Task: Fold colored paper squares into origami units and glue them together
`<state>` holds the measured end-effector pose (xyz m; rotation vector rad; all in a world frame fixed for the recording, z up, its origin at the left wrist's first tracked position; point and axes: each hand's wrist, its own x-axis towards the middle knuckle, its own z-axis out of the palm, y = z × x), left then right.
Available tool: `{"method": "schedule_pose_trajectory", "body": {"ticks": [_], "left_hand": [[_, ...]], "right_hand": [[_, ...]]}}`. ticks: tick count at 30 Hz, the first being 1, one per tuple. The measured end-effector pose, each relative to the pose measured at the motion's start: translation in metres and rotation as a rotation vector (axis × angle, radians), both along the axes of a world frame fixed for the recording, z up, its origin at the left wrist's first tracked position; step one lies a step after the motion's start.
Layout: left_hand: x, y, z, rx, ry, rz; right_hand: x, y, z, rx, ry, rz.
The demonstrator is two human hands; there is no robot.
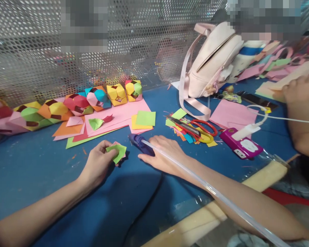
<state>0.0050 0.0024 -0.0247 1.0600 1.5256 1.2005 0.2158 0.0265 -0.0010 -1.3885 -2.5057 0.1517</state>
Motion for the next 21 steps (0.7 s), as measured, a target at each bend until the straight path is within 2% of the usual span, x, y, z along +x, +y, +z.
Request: {"method": "schedule_pose_trajectory", "body": {"ticks": [6,11,16,21], "left_hand": [[0.002,0.0,0.0,-0.043,-0.035,-0.057],[0.003,0.0,0.004,-0.044,-0.097,-0.089],[0.001,-0.001,0.003,-0.045,-0.119,-0.108],[0.0,-0.001,0.001,-0.05,-0.06,-0.144]], "right_hand": [[-0.019,0.006,-0.021,-0.18,0.361,-0.015],[-0.016,-0.002,-0.014,-0.284,0.531,-0.003],[-0.01,-0.015,0.0,-0.154,0.573,0.079],[-0.011,-0.016,-0.004,0.081,0.512,0.254]]}}
